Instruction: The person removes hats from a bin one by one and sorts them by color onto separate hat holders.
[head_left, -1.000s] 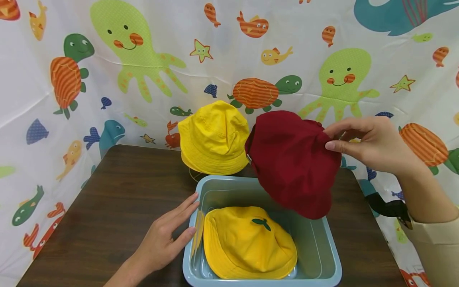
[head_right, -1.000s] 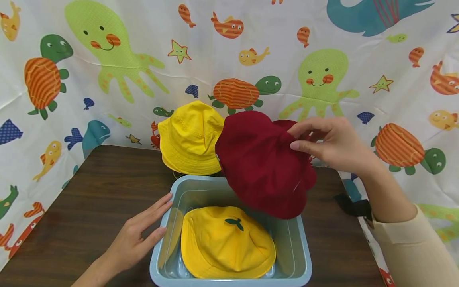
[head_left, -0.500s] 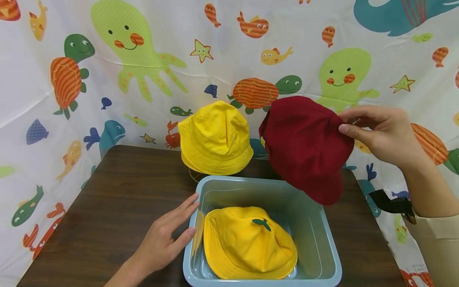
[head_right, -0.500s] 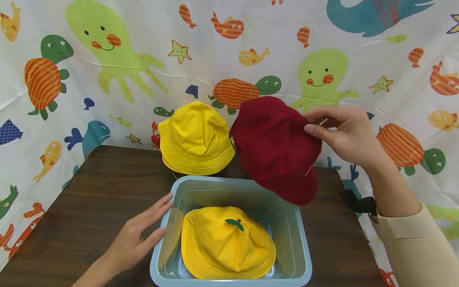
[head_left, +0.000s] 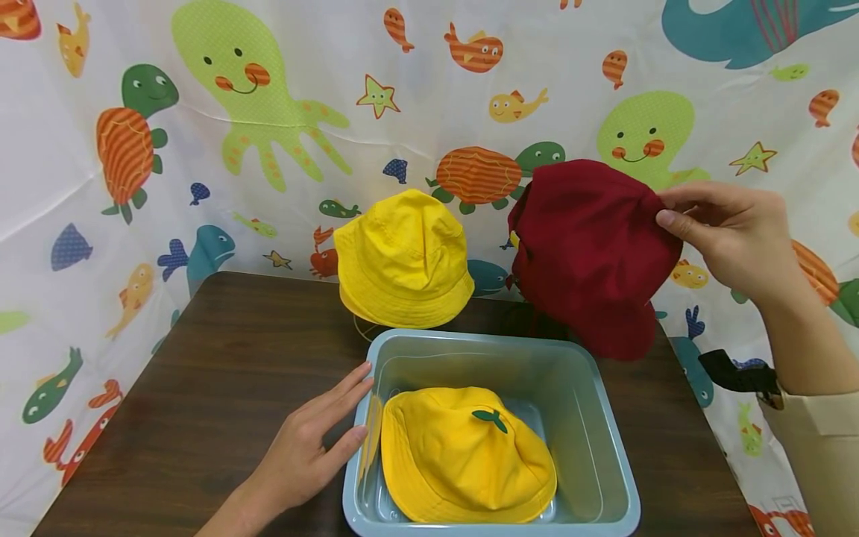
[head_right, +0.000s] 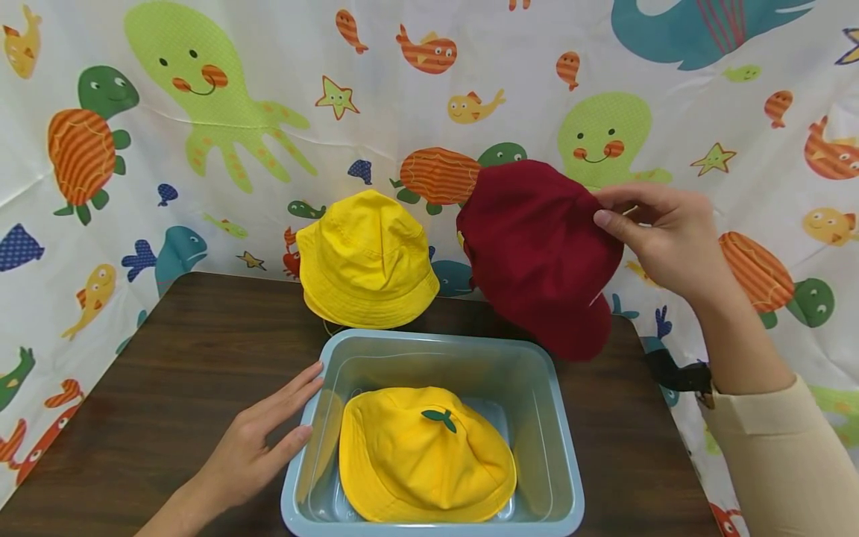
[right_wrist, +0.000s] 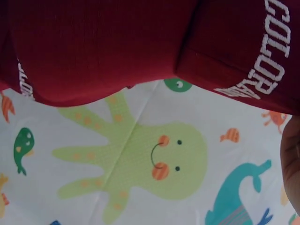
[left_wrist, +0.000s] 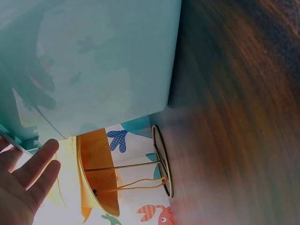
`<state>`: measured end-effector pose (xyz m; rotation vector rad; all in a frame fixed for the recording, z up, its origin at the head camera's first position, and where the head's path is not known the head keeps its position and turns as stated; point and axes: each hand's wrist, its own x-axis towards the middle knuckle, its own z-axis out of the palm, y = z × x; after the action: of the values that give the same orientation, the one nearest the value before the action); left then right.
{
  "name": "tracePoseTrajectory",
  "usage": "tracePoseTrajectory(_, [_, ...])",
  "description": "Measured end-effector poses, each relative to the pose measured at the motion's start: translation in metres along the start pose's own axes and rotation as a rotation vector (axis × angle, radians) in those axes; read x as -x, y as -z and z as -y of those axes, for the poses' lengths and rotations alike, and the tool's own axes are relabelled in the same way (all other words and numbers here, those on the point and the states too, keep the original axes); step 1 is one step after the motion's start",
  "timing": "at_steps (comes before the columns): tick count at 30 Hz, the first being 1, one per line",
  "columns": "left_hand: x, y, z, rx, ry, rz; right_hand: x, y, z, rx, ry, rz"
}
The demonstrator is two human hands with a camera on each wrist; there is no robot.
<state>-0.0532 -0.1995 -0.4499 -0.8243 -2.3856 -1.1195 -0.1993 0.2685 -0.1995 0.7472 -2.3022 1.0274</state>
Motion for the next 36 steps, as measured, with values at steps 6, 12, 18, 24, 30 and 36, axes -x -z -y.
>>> tracePoseTrajectory(6, [0.0, 0.0, -0.001, -0.002, -0.006, -0.002, -0.004, 0.003, -0.008, -0.007, -0.081, -0.03])
tracePoseTrajectory(12, [0.0, 0.0, -0.001, -0.009, 0.019, 0.009, -0.007, 0.006, -0.02, -0.006, -0.144, -0.058])
tracePoseTrajectory(18, [-0.001, 0.0, -0.002, -0.016, 0.017, 0.01, -0.01, 0.008, -0.034, -0.011, -0.208, -0.052])
tracePoseTrajectory(24, [-0.001, 0.001, -0.002, -0.021, 0.022, 0.013, -0.011, 0.008, -0.047, -0.004, -0.256, -0.031])
tracePoseTrajectory(30, [0.0, 0.001, -0.002, -0.02, 0.024, 0.016, -0.011, 0.004, -0.058, 0.033, -0.28, -0.003])
tracePoseTrajectory(36, [-0.001, 0.001, -0.002, -0.025, 0.026, 0.018, -0.011, 0.0, -0.069, 0.063, -0.313, 0.017])
